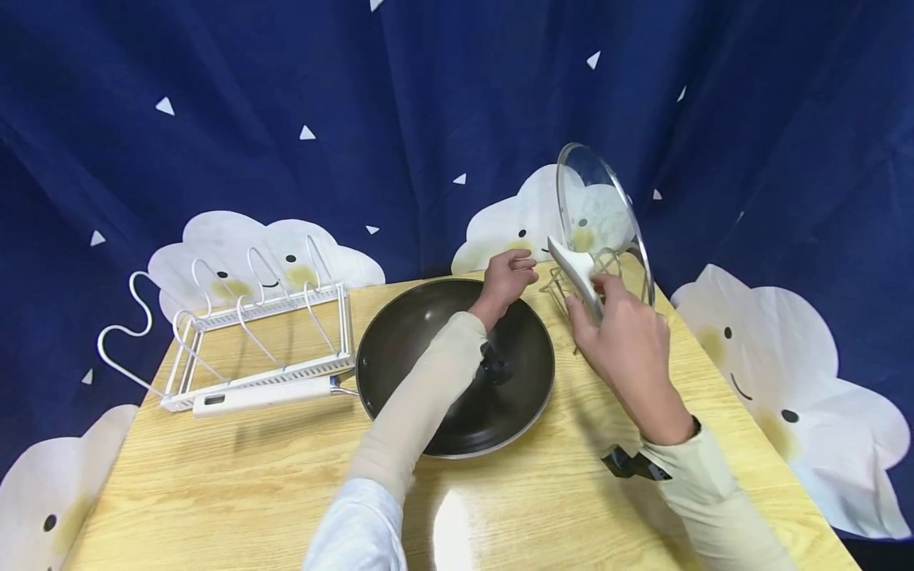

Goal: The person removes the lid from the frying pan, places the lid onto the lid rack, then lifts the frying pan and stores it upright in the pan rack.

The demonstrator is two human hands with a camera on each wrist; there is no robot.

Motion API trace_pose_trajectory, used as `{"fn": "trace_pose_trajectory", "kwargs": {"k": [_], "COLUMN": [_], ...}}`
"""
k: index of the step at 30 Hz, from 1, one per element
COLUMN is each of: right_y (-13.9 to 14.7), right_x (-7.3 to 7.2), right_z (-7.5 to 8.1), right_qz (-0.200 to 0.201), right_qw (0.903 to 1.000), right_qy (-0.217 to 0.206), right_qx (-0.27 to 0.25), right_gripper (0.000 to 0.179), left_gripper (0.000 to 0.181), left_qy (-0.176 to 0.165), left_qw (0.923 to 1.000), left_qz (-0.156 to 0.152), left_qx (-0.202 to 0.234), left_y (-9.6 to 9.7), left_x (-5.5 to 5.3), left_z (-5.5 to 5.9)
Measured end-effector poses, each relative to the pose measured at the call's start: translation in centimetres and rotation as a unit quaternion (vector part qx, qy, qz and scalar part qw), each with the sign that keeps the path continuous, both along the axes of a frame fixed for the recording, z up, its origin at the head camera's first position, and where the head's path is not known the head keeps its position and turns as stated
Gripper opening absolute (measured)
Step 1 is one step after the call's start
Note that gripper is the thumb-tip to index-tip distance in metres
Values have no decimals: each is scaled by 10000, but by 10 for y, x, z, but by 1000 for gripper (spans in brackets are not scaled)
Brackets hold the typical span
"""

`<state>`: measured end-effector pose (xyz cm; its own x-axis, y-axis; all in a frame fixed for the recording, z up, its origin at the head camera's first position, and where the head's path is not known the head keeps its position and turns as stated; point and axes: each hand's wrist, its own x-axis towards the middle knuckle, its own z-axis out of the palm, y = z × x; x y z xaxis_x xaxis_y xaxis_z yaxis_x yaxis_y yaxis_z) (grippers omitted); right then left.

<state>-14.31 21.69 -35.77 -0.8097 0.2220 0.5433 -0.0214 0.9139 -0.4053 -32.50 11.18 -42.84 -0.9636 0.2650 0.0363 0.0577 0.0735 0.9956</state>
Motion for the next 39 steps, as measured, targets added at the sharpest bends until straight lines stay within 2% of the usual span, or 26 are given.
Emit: {"fn": "trace_pose_trajectory", "kwargs": {"k": [5,8,12,16,20,22,27,34,36,39], "right_y": [-6,-9,-10,-8,-7,-6,-4,0,0,1], "right_x": [3,3,1,0,-2,-3,-6,-11,-13,-16], "right_z": [3,3,0,-4,-10,-13,-23,-38,-42,-48], "right_qz": [683,1090,1564,1826,1921,1975,2100,2122,2184,2349], "right_qw": [9976,9931,9819,9717,9680,9670,9644,9663,9652,9614], "right_qy": [1,-287,-766,-1133,-1317,-1353,-1379,-1340,-1325,-1268], "right_qx": [-116,-328,-745,-983,-930,-870,-831,-575,-566,-667], "right_gripper": [44,45,48,56,61,63,64,66,67,66], "left_gripper": [41,39,39,40,42,43,42,47,49,51], "left_qy": [56,173,362,546,786,1022,1523,1641,1750,1989], "left_qw": [9998,9993,9981,9963,9937,9908,9793,9666,9562,9336], "left_qz": [-190,-320,-503,-666,-776,-762,-517,-295,-213,-83], "left_qx": [-17,22,37,-75,-210,-444,-1230,-1947,-2336,-2980], "left_y": [-28,-46,-70,-96,-123,-137,-171,-215,-228,-245], "left_x": [11,17,28,44,61,67,79,93,99,109], "left_z": [6,11,19,25,29,30,30,25,23,19]}}
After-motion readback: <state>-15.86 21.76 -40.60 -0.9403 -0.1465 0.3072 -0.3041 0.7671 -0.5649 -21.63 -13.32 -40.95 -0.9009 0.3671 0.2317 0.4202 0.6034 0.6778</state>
